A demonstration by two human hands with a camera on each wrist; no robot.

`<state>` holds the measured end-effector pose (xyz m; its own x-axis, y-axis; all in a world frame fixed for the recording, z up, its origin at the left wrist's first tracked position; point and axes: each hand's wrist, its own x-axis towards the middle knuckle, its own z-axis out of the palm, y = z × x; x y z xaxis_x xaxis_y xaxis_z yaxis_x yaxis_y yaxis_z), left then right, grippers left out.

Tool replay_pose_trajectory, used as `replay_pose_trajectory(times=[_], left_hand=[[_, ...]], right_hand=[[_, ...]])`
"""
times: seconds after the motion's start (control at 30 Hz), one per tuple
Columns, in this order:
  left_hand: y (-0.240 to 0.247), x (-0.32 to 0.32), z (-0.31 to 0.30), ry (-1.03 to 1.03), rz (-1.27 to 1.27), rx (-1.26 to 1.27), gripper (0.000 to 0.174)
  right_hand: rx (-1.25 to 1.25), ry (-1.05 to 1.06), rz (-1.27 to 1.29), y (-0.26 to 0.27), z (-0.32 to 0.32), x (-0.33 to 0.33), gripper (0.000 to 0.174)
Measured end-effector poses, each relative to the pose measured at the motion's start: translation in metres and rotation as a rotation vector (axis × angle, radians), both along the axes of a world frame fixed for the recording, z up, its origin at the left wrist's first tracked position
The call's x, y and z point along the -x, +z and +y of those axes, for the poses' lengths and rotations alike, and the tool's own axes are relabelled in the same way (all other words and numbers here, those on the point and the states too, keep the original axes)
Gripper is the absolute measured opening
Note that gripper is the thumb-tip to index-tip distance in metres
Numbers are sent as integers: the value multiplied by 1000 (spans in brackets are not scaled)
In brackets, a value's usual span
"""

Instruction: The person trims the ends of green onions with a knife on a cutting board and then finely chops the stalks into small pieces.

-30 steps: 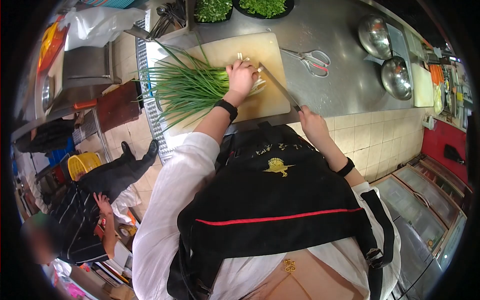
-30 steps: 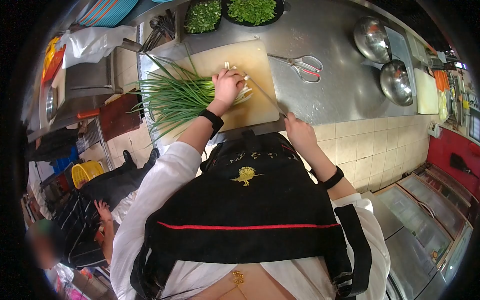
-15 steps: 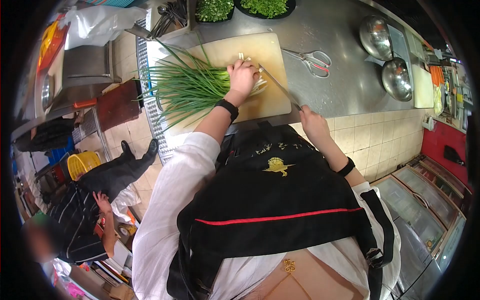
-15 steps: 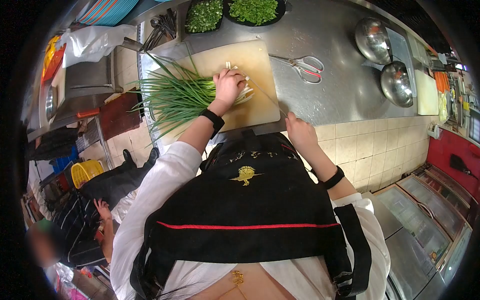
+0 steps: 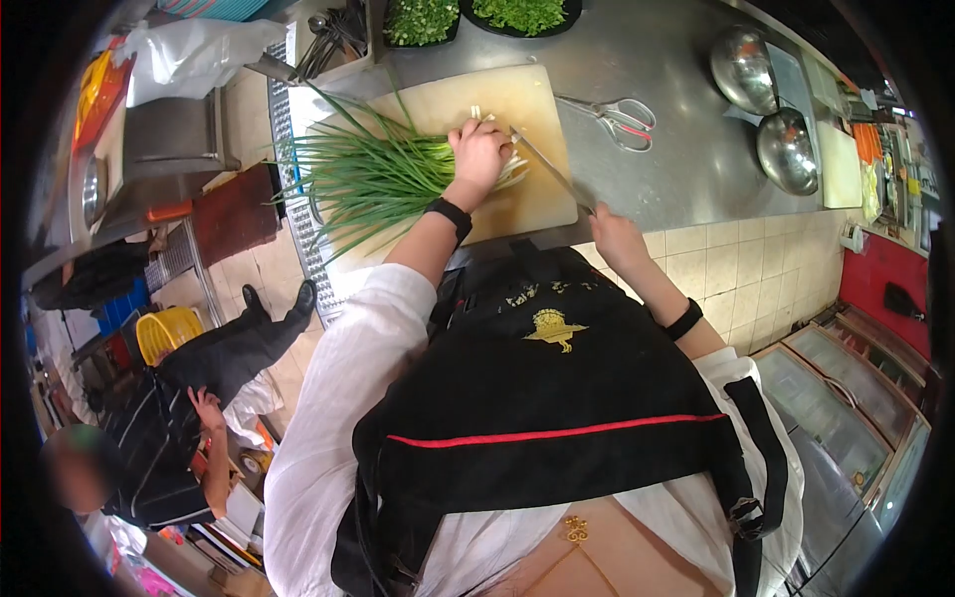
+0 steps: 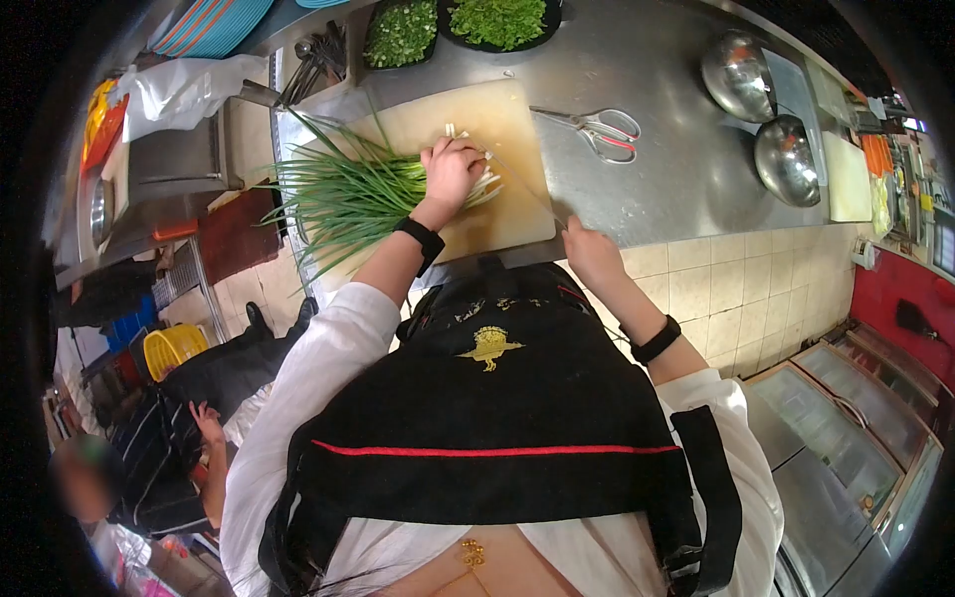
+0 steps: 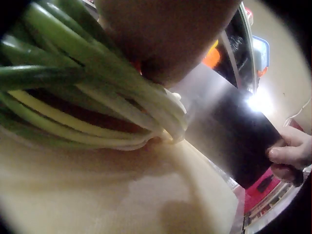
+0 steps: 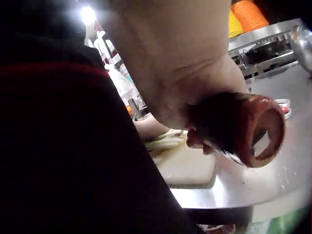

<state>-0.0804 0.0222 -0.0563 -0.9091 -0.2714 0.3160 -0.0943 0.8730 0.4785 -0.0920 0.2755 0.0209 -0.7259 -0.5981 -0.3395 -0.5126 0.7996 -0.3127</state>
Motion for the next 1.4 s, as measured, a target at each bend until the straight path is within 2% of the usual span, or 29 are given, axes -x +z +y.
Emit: replay_pose_trajectory(times=[0.1,0.17,0.2,0.27,0.3,0.33,0.4,0.47,0.57,0.67,0.73,0.97,1.1,1.2,1.27,1.33,1.37,1.4], left_hand=[[2,-2,-4,2,-41,-54,8],[1,-5,-10,0,13,-280,8],[4,-8,-13,-1,10,-279,8],[11,-16,-22,69,107,-559,7],[18,-21,-23,88,148,-422,6],[24,-27,-23,92,145,-418,6],[34,-39,-19,120,153,-216,7],[37,-48,-9,105,115,-186,8],[39,-57,7,-92,17,-94,9],[21,-68,17,-180,-30,-68,13],[18,-72,20,-176,0,-60,12],[24,-72,20,-151,2,-101,10],[37,-52,13,-31,86,-206,9],[45,-19,0,74,60,-157,11],[45,6,-4,46,60,-130,12],[36,28,-3,-137,-93,31,10],[32,37,-2,-167,-203,95,13],[25,45,0,-174,-196,100,13]], right_hand=[[0,-44,-28,-5,2,-3,22],[16,-82,-46,-9,5,0,23],[63,-101,-70,-10,6,3,25],[115,-121,-99,-13,8,3,26],[101,-128,-92,-7,6,3,27],[87,-134,-84,-4,5,2,28],[100,-131,-88,-6,7,4,28],[111,-131,-93,-7,10,5,29],[118,-143,-123,-1,12,4,27],[147,-133,-128,5,17,3,25],[229,-128,-127,7,22,0,24],[206,-141,-97,14,27,-5,23],[237,-203,-112,19,29,-5,23],[278,-288,-125,19,32,-6,23],[287,-336,-132,19,33,-6,23],[298,-363,-122,19,36,-9,23],[303,-368,-117,16,38,-11,23],[318,-345,-90,13,42,-13,23]])
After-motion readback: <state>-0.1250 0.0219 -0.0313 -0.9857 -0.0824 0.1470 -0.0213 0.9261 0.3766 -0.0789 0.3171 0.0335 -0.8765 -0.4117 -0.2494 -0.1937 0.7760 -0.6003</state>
